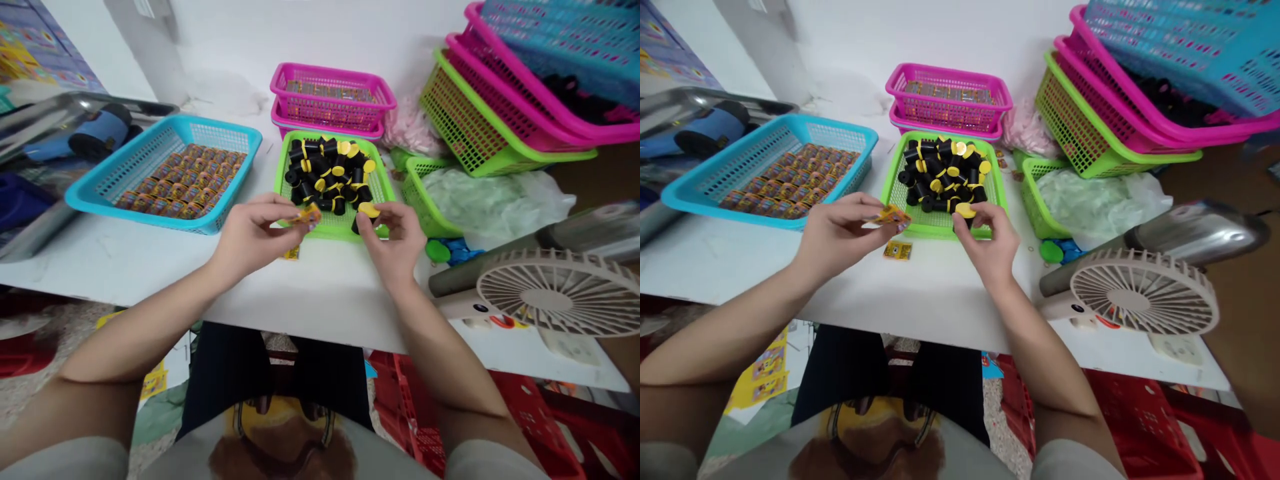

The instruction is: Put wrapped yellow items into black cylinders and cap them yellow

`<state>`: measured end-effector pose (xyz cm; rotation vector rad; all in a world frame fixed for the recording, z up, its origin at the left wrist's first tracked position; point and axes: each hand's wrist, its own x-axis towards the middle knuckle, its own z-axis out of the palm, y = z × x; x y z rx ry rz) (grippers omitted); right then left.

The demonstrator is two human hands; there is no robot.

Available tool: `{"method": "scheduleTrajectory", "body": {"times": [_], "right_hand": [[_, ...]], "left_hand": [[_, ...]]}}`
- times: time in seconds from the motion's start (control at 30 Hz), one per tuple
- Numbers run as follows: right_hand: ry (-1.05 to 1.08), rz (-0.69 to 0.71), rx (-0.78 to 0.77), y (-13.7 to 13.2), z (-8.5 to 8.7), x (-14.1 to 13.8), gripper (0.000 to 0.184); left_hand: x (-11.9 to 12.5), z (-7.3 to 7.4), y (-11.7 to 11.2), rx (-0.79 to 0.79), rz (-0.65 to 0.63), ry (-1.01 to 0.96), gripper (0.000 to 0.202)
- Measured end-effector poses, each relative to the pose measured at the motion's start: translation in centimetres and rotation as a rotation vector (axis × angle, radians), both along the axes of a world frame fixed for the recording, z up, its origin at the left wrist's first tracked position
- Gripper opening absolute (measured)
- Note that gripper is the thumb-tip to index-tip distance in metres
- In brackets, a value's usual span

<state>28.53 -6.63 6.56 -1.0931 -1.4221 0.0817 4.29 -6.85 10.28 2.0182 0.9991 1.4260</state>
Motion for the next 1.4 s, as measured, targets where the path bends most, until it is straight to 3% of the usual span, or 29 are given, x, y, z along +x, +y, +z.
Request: {"method": "scheduleTrajectory", "body": {"times": [0.1,0.17,0.27,0.33,0.53,0.93,1.17,1.4], "right_hand": [[0.043,0.025,-0.003,-0.5,-0.1,-0.3,0.027],[0.088,0.05,-0.015,-0.8,-0.2,-0.7,0.028],[0.166,0.046,-0.017,-1.1,-0.3,-1.3,0.032],[0.218,0.0,-0.018,-1.2,-0.4,-1.5,0.039],[0.32,0.002,-0.114,-1.2,-0.5,-1.7,0.053],[0.355,0.22,-0.226,-3.2,0.3,-2.6,0.053],[0.318,0.328,-0.269,-3.1,0.2,-2.5,0.051],[0.224,0.21,-0.222,-3.2,-0.2,-2.3,0.051]], "left_hand": [[2.2,-1.3,1.3,-0.056,-0.022,-0.155,0.028],[2.8,-2.8,1.6,-0.182,-0.057,-0.18,0.039],[2.3,-4.6,1.4,-0.317,-0.135,-0.131,0.047],[1.5,-5.0,1.1,-0.268,-0.174,-0.04,0.05],[0.2,-4.8,1.1,-0.082,-0.215,0.281,0.049],[0.1,-5.6,1.5,-0.121,-0.471,0.346,0.065],[-0.1,-6.2,1.8,-0.075,-0.503,0.309,0.071],[0.1,-6.6,2.0,0.024,-0.422,0.402,0.057]]}}
